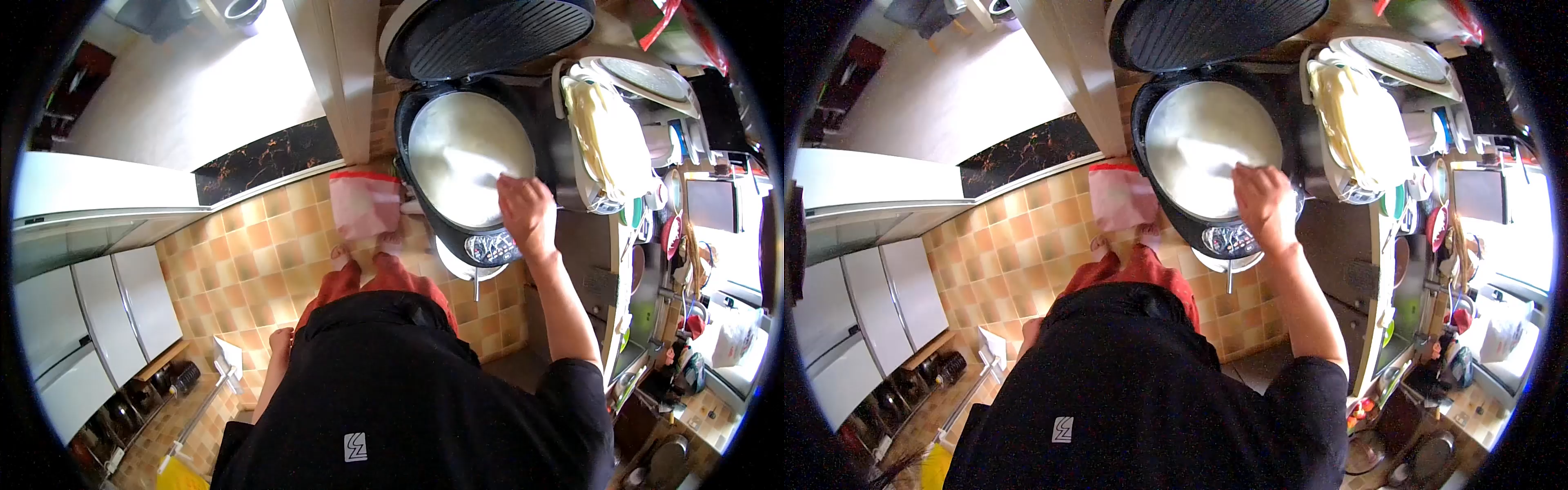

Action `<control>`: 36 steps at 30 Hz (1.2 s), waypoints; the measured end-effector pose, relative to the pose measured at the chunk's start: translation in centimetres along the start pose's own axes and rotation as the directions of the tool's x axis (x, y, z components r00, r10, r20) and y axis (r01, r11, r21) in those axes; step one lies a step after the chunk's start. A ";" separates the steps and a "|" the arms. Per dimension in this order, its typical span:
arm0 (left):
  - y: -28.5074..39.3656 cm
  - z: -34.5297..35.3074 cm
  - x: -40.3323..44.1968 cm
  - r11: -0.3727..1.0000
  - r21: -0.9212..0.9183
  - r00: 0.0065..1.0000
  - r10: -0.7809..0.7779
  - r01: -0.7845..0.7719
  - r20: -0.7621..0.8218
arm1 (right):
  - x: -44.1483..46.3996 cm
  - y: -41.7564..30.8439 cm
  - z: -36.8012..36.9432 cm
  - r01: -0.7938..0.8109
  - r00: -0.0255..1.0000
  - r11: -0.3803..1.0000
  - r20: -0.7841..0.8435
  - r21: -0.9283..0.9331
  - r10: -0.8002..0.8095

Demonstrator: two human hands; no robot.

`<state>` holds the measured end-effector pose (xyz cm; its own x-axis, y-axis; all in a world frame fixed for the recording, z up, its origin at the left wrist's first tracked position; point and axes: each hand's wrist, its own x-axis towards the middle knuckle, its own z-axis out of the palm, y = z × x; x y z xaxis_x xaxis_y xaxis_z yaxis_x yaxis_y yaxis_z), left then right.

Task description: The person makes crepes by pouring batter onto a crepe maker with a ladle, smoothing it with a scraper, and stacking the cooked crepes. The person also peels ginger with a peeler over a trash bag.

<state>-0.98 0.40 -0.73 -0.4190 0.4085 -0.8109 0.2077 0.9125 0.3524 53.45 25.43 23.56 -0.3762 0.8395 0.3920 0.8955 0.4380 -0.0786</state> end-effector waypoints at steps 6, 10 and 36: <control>-1.2 -1.0 4.2 0.998 0.027 0.997 0.060 -0.061 0.041 | 0.3 2.0 3.8 -0.097 0.995 0.984 0.003 -0.150 0.098; 0.9 -2.4 5.4 0.968 -0.223 0.987 -0.082 0.111 0.138 | -0.6 -4.1 1.1 -0.180 0.983 0.978 -0.026 0.105 0.183; 8.3 2.0 10.0 0.955 0.272 0.947 0.029 -0.121 0.319 | -18.5 -10.8 -6.6 0.413 -0.075 -0.535 0.613 0.737 0.787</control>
<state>-1.67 12.02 -6.90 -0.1094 0.4070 -0.9068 0.4891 0.8163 0.3074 52.31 3.02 23.19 0.5868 0.4790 -0.6529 -0.8097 0.3491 -0.4717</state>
